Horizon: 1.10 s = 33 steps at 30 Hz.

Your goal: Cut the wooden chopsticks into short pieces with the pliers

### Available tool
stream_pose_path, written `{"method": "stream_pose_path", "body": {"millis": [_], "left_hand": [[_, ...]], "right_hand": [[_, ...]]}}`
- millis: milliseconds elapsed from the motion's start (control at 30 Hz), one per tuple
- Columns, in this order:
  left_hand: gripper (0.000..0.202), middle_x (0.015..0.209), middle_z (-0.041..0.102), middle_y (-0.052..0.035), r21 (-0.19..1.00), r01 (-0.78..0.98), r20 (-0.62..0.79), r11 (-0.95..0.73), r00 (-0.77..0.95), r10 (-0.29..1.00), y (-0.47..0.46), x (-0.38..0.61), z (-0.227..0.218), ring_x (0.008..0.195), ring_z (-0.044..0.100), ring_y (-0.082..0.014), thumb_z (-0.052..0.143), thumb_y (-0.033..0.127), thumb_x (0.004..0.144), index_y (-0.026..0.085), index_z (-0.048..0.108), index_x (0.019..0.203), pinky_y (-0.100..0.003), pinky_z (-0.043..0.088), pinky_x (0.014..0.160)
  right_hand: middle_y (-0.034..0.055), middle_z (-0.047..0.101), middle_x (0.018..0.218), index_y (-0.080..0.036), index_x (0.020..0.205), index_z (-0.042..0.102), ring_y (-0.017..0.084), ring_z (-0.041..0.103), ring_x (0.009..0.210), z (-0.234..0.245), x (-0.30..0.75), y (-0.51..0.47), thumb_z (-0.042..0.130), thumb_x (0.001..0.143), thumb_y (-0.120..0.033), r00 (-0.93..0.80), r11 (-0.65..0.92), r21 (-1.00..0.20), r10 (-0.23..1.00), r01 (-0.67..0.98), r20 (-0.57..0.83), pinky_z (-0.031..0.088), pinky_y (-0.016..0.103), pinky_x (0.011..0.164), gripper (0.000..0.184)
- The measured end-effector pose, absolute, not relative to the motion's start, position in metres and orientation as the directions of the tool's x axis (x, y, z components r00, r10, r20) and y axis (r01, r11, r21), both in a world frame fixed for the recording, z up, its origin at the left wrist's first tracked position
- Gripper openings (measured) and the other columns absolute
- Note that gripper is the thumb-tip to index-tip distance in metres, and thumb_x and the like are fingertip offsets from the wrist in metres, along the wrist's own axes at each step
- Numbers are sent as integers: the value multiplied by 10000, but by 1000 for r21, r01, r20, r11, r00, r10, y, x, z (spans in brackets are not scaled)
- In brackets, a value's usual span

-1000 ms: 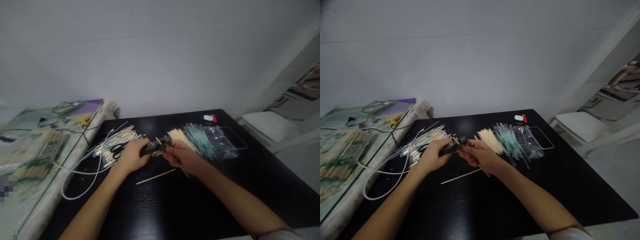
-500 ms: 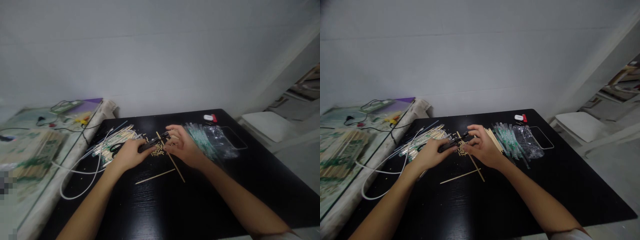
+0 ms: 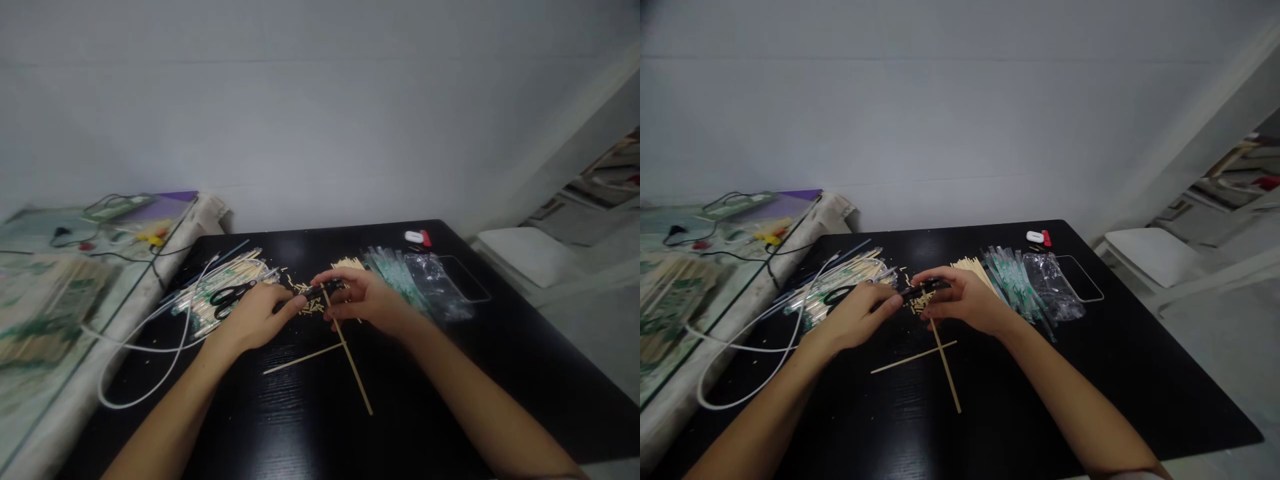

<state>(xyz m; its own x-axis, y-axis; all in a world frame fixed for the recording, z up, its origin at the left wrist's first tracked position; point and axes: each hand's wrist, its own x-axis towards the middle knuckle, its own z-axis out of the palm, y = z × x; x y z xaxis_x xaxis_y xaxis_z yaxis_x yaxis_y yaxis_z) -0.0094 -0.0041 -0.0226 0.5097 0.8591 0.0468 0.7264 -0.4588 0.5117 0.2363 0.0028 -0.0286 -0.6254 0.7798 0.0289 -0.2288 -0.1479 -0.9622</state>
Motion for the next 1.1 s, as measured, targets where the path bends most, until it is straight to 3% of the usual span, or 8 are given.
{"method": "stream_pose_path", "body": {"millis": [67,200,300,433,600,833,1100], "left_hand": [[591,636,586,-21,519,734,28,-439,498,866,-4,-9,-23,604,498,-162,324,578,1035,188,533,642,-319,306,633],[638,576,539,-16,491,770,42,-407,446,894,-1,-9,-27,555,457,-151,309,622,1022,193,491,587,-321,278,603],[670,537,510,-9,469,802,-4,-370,421,907,1,-11,-28,521,436,-148,300,663,1010,197,481,563,-316,265,575],[717,499,522,-23,383,889,-107,-250,312,944,4,-19,-26,478,456,-167,332,768,945,207,496,529,-311,256,531],[756,537,592,-91,279,957,-41,-77,92,995,8,-36,-17,504,520,-223,356,843,876,219,528,485,-316,300,527],[769,553,612,-99,354,934,50,-51,36,998,8,-42,-9,531,542,-239,339,824,895,216,587,495,-326,329,548],[789,569,610,-89,382,923,-14,-54,64,998,3,-33,-3,533,529,-223,284,843,899,217,560,505,-330,340,578]], "right_hand": [[-2,723,872,-211,1208,682,155,739,792,-30,236,3,842,766,-98,-622,-169,-961,783,-219,4,673,294,698,483],[27,721,1090,-231,1196,692,144,740,796,-34,235,6,857,738,-98,-599,-167,-957,801,-238,10,678,291,676,505],[38,719,1123,-234,1211,688,147,741,809,-35,235,6,853,745,-112,-583,-138,-967,812,-216,14,678,289,680,509],[38,740,1041,-227,1261,666,146,737,778,-34,236,6,841,761,-141,-535,-50,-994,845,-102,12,661,294,704,537],[-18,728,771,-207,1326,622,147,726,677,-47,234,13,787,794,-144,-470,34,-992,883,121,-27,592,285,675,561],[-58,641,592,-149,1261,672,118,600,533,-77,217,43,752,765,-44,-433,77,-851,882,519,-185,453,234,548,513],[-14,698,748,-159,1127,755,117,611,612,-85,205,56,728,748,-5,-484,277,-706,869,652,-106,485,256,650,410]]}}
